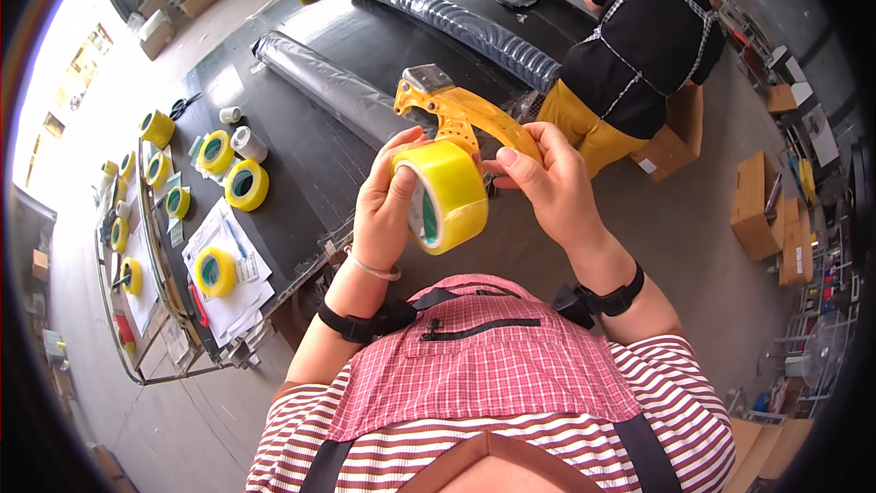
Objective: Wrap long cylindrical products in plastic protective film and secure with tape.
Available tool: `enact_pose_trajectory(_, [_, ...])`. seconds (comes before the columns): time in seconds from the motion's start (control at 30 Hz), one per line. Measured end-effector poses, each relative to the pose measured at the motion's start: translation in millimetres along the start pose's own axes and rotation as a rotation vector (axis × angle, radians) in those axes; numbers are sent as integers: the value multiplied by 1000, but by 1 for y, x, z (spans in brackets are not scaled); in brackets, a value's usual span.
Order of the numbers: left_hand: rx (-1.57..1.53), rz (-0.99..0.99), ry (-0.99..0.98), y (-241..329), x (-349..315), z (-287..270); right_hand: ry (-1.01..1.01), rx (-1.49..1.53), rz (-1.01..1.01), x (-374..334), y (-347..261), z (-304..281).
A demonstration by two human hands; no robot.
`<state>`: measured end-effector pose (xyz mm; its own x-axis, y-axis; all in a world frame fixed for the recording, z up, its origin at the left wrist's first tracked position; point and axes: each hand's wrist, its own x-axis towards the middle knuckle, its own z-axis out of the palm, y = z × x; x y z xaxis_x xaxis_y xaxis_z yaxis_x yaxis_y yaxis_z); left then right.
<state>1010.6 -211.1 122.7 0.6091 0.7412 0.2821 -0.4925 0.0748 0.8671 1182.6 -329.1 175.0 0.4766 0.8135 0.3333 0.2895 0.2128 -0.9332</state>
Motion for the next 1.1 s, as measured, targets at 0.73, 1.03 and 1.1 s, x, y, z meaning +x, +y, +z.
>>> enact_pose_trajectory(0.73, [-552,-232,-196,10,-16,-27,-131,231,21,23,-23,7])
enact_pose_trajectory(1.03, [-303,-19,-191,39,-24,7,-139,377,168,12,-18,16])
enact_pose_trajectory(1.1, [-342,23,-38,42,-28,14,-294,483,263,5,-23,17])
